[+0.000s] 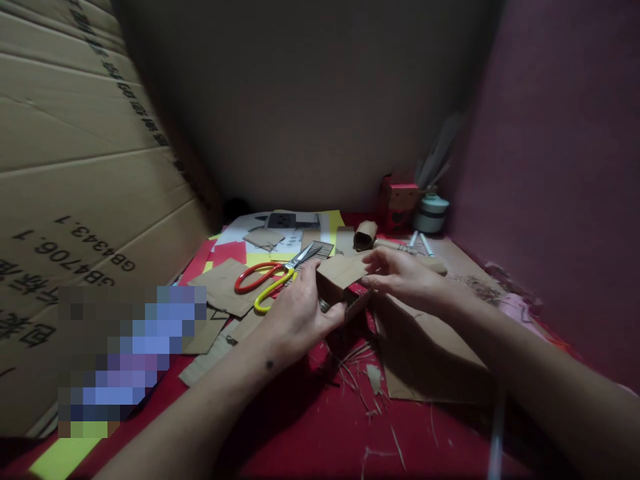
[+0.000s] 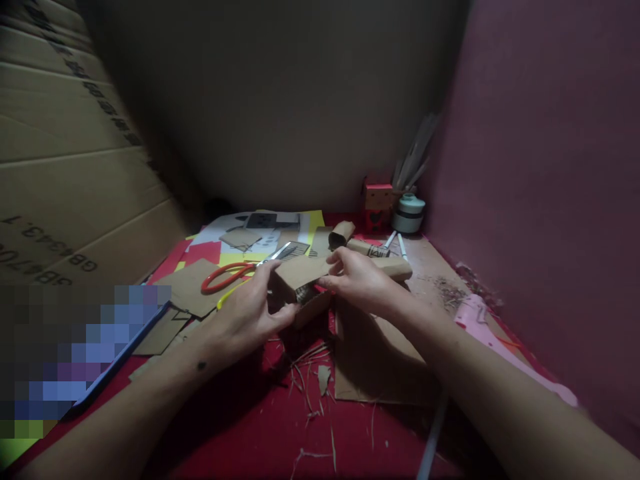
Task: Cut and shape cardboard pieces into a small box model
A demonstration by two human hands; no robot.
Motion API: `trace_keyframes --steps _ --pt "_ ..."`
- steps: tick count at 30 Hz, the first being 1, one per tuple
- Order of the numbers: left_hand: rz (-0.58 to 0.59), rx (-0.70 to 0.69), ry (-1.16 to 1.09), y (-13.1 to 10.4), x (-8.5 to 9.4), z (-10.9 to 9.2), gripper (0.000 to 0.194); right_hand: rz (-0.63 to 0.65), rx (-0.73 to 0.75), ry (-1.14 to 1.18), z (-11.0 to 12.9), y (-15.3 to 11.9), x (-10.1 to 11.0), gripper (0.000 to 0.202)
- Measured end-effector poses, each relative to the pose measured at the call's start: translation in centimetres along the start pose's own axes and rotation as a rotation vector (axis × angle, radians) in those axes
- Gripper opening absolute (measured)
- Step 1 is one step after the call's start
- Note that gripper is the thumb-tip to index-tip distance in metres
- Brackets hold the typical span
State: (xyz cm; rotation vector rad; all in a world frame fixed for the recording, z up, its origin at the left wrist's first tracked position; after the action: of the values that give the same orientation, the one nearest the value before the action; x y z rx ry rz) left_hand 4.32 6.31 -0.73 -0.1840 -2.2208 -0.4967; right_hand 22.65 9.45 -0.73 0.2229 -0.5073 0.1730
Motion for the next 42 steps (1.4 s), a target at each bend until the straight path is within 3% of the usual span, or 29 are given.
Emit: trace_keyframes --steps 6,9,12,16,24,31,39,42 --pt "0.100 -0.104 0.079 0.0 0.3 0.0 0.046 0.156 0.117 -0.088 0.6 -1.0 -0.6 0.025" --pt "0.130 -0.116 0.104 0.1 0.4 0.5 0.037 0.222 0.155 -0.023 0.9 -1.1 -0.7 0.041" --pt "0.191 -0.116 0.052 0.2 0.6 0.9 0.041 0.326 0.181 -0.023 0.9 -1.0 -0.7 0.064" --pt "0.282 -0.102 0.021 0.4 0.9 1.2 0.042 0.429 0.219 -0.046 0.5 -0.7 -1.0 0.073" --pt "0.354 -0.087 0.085 0.6 1.5 1.2 0.046 0.440 0.283 0.103 0.7 -0.8 -1.6 0.065" --pt "0.463 -0.111 -0.008 0.3 2.2 1.3 0.052 0.389 0.096 0.225 1.0 -1.2 -1.6 0.064" --pt "0.484 -0.103 -0.016 0.1 2.5 1.5 0.055 0.387 0.171 0.243 1.1 -1.5 -1.7 0.057" --pt "0.481 -0.117 -0.006 0.1 2.7 1.1 0.051 0.386 0.125 0.238 0.8 -1.6 -1.8 0.057"
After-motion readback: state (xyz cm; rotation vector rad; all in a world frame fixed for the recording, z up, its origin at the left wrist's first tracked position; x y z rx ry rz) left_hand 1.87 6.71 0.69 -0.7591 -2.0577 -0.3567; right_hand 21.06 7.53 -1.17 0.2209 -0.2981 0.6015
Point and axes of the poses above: each hand's wrist, its own y-axis towards the middle knuckle, its own x-axis out of the back of the hand, z = x × y, the point moved 3 cm from there along y, towards the middle knuckle, and after that the axes turned 2 degrees about y, right-handed, at the moved point
